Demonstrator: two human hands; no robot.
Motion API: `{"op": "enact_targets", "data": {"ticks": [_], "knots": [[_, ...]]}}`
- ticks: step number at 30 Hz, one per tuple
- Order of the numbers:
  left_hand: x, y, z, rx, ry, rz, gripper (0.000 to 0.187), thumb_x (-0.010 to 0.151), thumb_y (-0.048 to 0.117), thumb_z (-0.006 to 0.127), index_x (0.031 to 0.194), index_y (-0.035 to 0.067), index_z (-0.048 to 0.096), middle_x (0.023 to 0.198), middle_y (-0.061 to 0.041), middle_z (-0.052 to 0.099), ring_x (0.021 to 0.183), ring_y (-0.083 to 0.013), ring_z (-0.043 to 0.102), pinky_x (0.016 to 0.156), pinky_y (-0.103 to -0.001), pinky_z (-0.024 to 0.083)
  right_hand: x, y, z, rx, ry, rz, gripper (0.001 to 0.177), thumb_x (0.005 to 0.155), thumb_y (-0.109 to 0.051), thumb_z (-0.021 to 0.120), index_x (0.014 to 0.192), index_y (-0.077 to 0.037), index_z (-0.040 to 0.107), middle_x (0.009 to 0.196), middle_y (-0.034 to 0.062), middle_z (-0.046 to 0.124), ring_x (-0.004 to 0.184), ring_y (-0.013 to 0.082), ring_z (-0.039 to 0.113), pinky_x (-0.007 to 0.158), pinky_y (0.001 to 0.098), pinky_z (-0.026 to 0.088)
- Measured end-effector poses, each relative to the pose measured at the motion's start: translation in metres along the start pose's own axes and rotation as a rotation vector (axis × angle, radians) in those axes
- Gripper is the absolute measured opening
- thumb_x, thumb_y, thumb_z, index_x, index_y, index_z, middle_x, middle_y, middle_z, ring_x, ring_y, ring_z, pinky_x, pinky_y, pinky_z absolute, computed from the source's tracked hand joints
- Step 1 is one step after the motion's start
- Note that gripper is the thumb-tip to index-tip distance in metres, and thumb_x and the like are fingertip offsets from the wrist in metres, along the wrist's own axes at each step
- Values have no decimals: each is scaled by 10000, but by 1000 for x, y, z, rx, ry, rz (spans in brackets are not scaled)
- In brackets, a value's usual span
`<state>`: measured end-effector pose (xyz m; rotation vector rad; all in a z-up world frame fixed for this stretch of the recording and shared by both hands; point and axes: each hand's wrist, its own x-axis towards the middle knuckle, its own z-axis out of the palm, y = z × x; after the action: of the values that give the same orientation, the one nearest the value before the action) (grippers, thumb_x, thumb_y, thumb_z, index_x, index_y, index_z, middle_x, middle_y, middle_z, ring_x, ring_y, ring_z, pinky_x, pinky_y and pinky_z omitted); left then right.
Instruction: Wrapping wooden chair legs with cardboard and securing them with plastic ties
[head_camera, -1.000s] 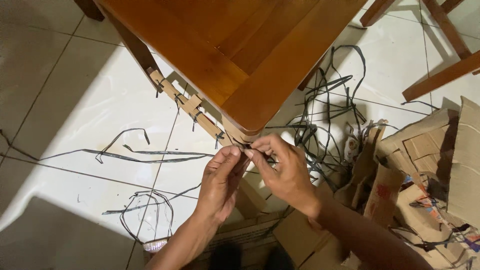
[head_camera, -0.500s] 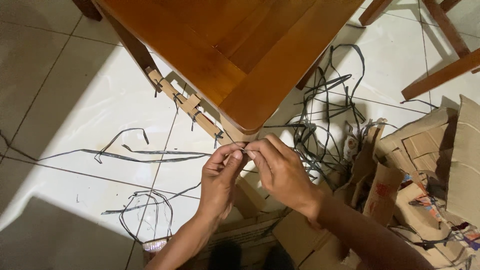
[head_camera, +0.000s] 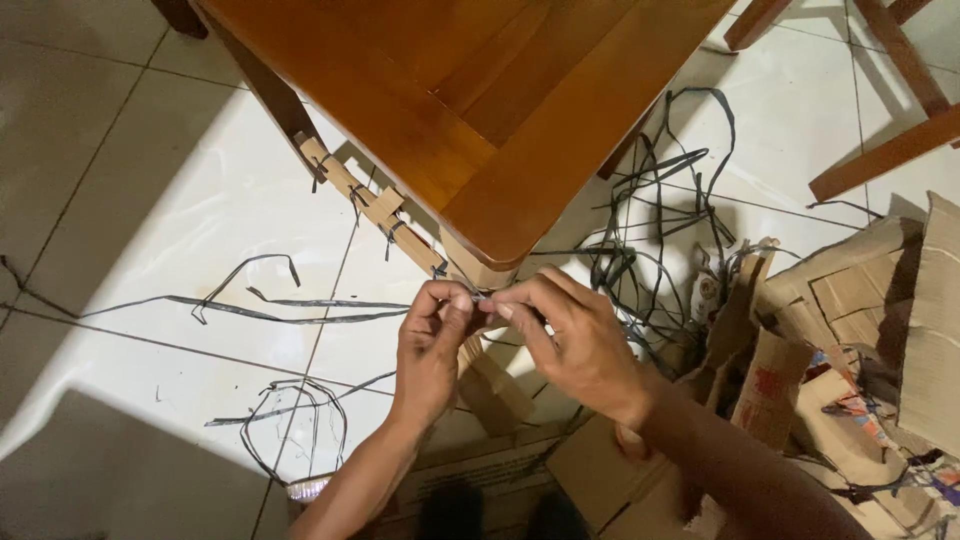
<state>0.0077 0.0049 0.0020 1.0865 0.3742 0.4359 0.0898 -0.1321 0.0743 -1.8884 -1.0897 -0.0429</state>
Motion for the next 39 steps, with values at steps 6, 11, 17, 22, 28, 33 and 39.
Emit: {"op": "enact_targets", "data": {"ticks": [6,11,17,22,28,33,39], "knots": [[15,4,-5,-68,67,16,133,1020,172,601,984,45,585,890,-125,702,879,-176,696,810,-299,603,-7,35,0,-188,-22,-65,91,988,-40,622,966,-16,707,723,120,616,634,330,661,548,412,535],[8,11,-7,163,27,201,153,1024,146,603,937,24,570,899,-167,670,911,-219,649,824,-403,596,-2,36,0,-401,4,-179,116,1020,-124,627,963,-37,678,740,123,573,669,348,657,550,413,552],[8,1,-7,214,-152,470,150,1029,109,560,920,8,580,976,-214,710,911,-281,691,805,-429,565,2,30,-2,-501,-59,-227,117,1040,-81,536,991,-64,640,707,106,561,644,318,653,541,400,549],[18,-1,-9,214,-246,526,155,1038,126,526,941,12,567,891,-192,757,711,-192,653,694,-377,551,-4,48,4,-537,-125,-292,90,995,-39,539,934,-46,604,702,116,539,639,318,642,533,403,537],[31,8,-9,350,-325,572,192,1056,132,468,938,19,567,723,-151,710,526,-175,518,563,-371,502,-10,68,9,-507,-146,-268,111,961,-4,545,913,-25,642,684,108,534,563,284,605,466,375,506],[39,4,-13,321,-362,524,192,1060,122,444,953,5,551,669,-150,632,568,-213,534,564,-397,472,3,67,2,-275,-176,-208,166,952,33,519,875,-36,649,643,88,546,522,258,610,427,339,487],[48,5,-11,243,-329,479,173,1081,102,449,955,10,522,723,-80,582,659,-185,540,661,-368,496,16,79,-2,-42,-155,-184,258,1010,-30,469,804,-81,616,607,60,538,484,289,599,421,371,474]]}}
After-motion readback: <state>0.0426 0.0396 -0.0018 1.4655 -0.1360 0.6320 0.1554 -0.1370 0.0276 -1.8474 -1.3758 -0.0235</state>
